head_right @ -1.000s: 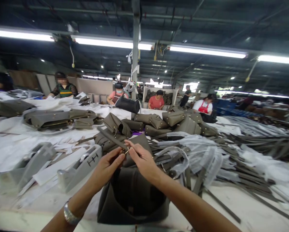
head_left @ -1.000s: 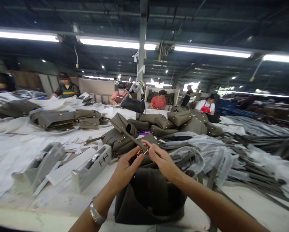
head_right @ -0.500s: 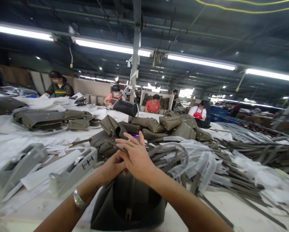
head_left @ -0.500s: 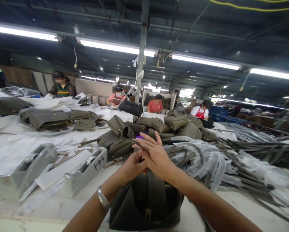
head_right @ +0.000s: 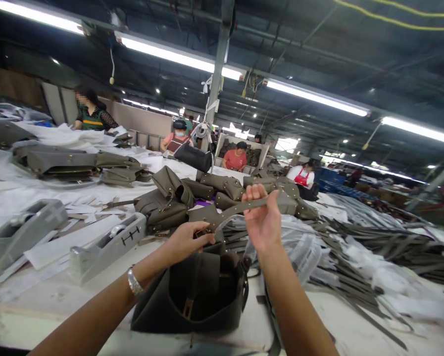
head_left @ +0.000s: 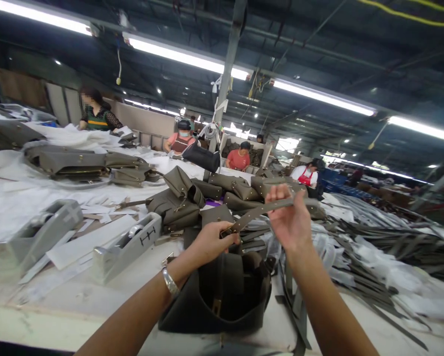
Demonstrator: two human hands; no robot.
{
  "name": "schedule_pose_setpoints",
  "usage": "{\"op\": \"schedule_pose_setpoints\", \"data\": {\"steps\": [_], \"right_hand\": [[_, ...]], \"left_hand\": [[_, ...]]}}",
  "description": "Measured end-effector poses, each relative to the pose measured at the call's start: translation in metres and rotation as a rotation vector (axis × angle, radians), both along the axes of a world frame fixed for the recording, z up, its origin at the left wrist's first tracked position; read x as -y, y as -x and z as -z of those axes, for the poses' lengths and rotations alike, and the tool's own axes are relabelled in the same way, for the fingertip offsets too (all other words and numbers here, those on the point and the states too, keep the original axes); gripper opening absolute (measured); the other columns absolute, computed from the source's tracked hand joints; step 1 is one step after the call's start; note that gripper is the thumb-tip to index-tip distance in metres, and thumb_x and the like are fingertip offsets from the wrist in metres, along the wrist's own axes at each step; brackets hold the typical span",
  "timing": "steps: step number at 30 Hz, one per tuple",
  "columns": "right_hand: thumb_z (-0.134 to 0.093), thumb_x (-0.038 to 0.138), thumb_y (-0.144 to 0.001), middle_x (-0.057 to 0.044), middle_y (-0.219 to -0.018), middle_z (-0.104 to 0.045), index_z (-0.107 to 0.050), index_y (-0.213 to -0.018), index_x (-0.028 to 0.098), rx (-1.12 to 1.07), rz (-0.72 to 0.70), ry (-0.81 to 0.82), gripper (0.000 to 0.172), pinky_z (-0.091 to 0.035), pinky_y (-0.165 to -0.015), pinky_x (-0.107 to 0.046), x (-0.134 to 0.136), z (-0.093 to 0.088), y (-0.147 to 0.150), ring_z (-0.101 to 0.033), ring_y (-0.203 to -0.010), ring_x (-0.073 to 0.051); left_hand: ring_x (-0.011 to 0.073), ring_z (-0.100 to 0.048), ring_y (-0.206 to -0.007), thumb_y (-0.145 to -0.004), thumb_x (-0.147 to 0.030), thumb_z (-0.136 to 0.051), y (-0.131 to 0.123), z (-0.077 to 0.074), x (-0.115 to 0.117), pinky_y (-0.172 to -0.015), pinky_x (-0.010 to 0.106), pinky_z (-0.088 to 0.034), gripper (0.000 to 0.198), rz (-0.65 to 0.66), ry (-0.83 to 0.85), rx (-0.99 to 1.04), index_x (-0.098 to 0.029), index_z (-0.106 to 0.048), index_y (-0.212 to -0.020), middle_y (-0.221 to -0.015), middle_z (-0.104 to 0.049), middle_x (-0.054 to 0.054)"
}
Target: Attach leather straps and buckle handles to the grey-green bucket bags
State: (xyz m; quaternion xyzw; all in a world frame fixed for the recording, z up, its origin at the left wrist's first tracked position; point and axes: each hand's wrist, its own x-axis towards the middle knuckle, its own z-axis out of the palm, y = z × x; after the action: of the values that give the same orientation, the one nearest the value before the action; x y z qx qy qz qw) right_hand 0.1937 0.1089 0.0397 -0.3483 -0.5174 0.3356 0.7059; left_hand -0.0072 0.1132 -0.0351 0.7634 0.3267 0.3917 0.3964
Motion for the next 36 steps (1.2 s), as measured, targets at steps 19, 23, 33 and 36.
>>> {"op": "schedule_pose_setpoints", "data": {"steps": [19,23,33,36], "right_hand": [[-0.067,0.029,-0.086,-0.003,-0.098,-0.077,-0.079,-0.1,0.027,0.648,-0.021,0.031,0.019,-0.054,-0.09,-0.038,0.032,0.063,0.019,-0.07,-0.096,-0.025],[-0.074,0.031,-0.08,-0.003,-0.094,-0.078,-0.08,-0.095,0.024,0.413,-0.102,0.144,0.017,-0.054,-0.092,-0.039,0.03,0.071,0.017,-0.07,-0.094,-0.025],[-0.083,0.04,-0.071,-0.003,-0.082,-0.076,-0.076,-0.088,0.018,-0.168,-0.208,0.32,0.029,-0.059,-0.063,-0.022,0.02,0.096,0.013,-0.072,-0.07,-0.014],[-0.086,0.038,-0.068,-0.001,-0.081,-0.076,-0.075,-0.085,0.018,-0.246,-0.219,0.337,0.028,-0.059,-0.065,-0.02,0.018,0.095,0.012,-0.071,-0.07,-0.012]], "left_hand": [[0.0132,-0.058,-0.058,-0.088,-0.031,-0.058,-0.003,0.013,-0.003,-0.056,0.022,-0.046,0.02,0.072,-0.036,0.059,-0.015,-0.069,-0.092,-0.085,-0.069,0.002],[0.013,-0.058,-0.059,-0.088,-0.032,-0.058,-0.003,0.012,-0.001,-0.059,0.023,-0.047,0.021,0.066,-0.068,0.026,-0.015,-0.07,-0.093,-0.087,-0.071,0.003],[0.0127,-0.057,-0.058,-0.088,-0.036,-0.058,-0.003,0.004,0.001,-0.057,0.022,-0.048,0.028,0.131,0.019,0.015,-0.015,-0.071,-0.099,-0.084,-0.07,0.004],[0.0107,-0.056,-0.058,-0.091,-0.036,-0.055,-0.001,0.003,-0.001,-0.06,0.022,-0.047,0.031,0.223,0.043,0.058,-0.014,-0.07,-0.106,-0.087,-0.07,0.005]]}}
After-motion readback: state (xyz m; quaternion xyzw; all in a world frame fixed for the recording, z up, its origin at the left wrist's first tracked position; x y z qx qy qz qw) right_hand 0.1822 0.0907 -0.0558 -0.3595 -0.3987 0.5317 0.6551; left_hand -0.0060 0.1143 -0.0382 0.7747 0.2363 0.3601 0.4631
